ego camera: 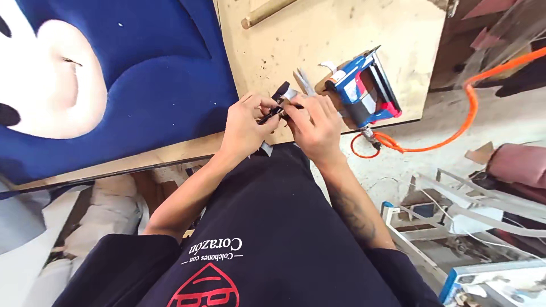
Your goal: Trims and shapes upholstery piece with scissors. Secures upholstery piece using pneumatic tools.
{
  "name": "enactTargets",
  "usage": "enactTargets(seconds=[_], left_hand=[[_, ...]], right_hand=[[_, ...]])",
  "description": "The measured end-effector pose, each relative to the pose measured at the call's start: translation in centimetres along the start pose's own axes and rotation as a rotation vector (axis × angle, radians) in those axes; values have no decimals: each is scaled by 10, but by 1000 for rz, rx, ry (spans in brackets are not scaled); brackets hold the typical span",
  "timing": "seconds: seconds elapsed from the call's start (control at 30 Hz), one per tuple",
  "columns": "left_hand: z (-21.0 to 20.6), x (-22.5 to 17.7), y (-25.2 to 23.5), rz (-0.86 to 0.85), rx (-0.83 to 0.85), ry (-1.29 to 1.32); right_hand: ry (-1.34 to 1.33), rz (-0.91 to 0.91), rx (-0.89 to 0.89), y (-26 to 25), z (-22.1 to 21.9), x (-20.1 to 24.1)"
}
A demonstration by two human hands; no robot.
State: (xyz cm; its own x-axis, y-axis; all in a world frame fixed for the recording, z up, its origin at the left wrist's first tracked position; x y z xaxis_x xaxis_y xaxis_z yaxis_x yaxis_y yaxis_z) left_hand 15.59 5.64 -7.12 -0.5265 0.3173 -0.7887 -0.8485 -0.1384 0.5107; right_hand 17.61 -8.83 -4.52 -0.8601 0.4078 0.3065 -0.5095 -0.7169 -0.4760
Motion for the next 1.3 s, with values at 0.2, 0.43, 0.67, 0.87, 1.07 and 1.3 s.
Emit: enactTargets(seconds=[0.2,0.43,0.67,0.87,1.07,1.3], left_hand=[[14,-23,26,-123,10,322],[23,-32,40,-121,-18,498],[18,-28,36,-62,34,584],[3,-30,33,3,151,572],[-14,-28,34,138,320,639],[-24,-26,34,168,429,749]], right_hand=[[-107,34,-339,-1,54,23],[6,-139,-502,-8,95,33],[-22,-58,-278,-20,82,47],[9,-69,-331,-15,80,45],[34,-78,-361,-14,83,42],[-15,-83,-362,-9,83,42]])
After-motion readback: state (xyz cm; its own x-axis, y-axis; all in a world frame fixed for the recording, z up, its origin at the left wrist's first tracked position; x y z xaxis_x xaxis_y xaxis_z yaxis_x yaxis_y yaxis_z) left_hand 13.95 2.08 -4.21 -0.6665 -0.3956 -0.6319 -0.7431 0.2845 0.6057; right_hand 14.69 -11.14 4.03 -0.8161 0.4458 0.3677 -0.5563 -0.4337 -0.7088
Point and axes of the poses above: each hand's wrist, its own y-axis away from the middle knuckle, its own z-axis out of the back of the hand, x = y × z, the point moved 10 cm from there along -y, towards the middle knuckle, and after that the axes turned 13 degrees about z, right-handed, at the moved point
